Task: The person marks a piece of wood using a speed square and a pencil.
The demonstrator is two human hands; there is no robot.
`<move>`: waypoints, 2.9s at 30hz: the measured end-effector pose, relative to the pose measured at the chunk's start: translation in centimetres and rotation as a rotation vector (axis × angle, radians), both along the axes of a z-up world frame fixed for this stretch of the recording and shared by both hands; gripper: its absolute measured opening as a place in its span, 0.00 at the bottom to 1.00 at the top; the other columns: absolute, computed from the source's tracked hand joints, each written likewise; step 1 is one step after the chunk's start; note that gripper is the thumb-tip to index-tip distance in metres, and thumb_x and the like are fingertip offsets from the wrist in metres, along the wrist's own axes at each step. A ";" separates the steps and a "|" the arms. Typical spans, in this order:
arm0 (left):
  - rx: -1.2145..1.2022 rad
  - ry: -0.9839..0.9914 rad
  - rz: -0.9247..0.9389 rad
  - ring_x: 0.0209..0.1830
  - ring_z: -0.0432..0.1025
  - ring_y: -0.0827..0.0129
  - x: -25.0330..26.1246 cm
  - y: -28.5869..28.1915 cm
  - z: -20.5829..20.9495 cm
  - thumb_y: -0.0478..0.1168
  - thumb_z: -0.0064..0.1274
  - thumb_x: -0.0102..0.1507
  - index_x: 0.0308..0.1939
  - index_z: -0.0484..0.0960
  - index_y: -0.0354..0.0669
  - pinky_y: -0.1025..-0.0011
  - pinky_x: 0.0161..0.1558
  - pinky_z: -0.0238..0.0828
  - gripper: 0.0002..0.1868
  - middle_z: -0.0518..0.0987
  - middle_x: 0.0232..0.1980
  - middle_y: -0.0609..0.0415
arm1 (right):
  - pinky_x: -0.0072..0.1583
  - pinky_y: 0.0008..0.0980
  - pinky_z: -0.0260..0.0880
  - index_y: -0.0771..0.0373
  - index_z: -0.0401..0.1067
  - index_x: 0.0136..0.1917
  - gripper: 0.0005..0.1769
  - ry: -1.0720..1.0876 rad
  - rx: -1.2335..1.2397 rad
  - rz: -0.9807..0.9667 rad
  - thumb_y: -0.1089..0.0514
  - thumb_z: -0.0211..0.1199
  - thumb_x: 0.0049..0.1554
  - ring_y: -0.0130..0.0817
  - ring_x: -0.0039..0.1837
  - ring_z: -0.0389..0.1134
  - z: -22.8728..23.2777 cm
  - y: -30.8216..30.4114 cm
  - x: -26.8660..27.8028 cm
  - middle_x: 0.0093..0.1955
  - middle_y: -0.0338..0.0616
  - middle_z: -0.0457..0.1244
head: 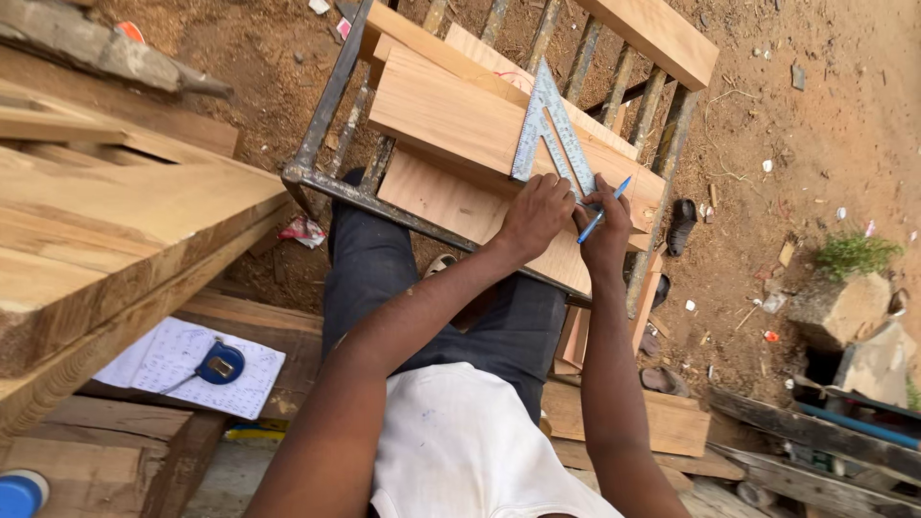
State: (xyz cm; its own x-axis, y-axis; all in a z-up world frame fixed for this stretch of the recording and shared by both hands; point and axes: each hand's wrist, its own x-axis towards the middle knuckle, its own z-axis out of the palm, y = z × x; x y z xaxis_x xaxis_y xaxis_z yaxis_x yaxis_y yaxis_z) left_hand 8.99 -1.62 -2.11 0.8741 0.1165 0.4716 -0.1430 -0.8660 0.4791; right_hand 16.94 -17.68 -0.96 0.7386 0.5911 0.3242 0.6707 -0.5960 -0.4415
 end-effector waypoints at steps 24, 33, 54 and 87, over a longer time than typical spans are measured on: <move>-0.085 0.040 -0.030 0.51 0.71 0.65 0.7 -0.1 -1.3 0.30 0.55 0.61 0.38 0.83 0.39 0.68 0.59 0.70 0.04 0.76 0.45 0.52 | 0.72 0.42 0.67 0.62 0.68 0.60 0.15 0.250 0.166 0.027 0.58 0.66 0.63 0.44 0.74 0.65 1.8 0.9 0.4 0.74 0.57 0.61; 0.013 0.016 0.034 0.49 0.70 0.63 0.3 -0.8 -1.2 0.31 0.55 0.59 0.43 0.82 0.39 0.65 0.56 0.68 0.08 0.76 0.45 0.50 | 0.64 0.35 0.71 0.67 0.71 0.65 0.26 0.651 0.192 0.350 0.44 0.45 0.74 0.36 0.60 0.70 6.3 7.7 4.1 0.56 0.51 0.68; -0.098 0.015 0.041 0.55 0.70 0.56 0.5 -0.9 -1.2 0.31 0.55 0.60 0.43 0.82 0.35 0.57 0.61 0.65 0.09 0.78 0.49 0.45 | 0.46 0.39 0.72 0.63 0.79 0.40 0.29 0.406 -0.586 0.489 0.41 0.51 0.70 0.37 0.35 0.71 6.6 15.5 5.5 0.33 0.43 0.70; -0.007 -0.022 0.037 0.48 0.69 0.62 0.4 -0.8 0.4 0.35 0.55 0.60 0.33 0.85 0.44 0.64 0.52 0.66 0.04 0.74 0.41 0.52 | 0.60 0.31 0.72 0.69 0.72 0.61 0.13 0.462 0.180 0.268 0.58 0.54 0.71 0.31 0.57 0.71 4.2 5.7 6.7 0.52 0.47 0.70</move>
State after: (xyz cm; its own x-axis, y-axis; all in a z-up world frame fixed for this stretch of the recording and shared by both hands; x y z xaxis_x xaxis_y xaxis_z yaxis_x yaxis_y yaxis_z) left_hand 9.40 -2.39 -1.72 0.8585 0.1514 0.4899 -0.1219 -0.8678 0.4818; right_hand 23.61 -11.95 3.24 0.6595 0.7426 0.1162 0.5013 -0.3193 -0.8042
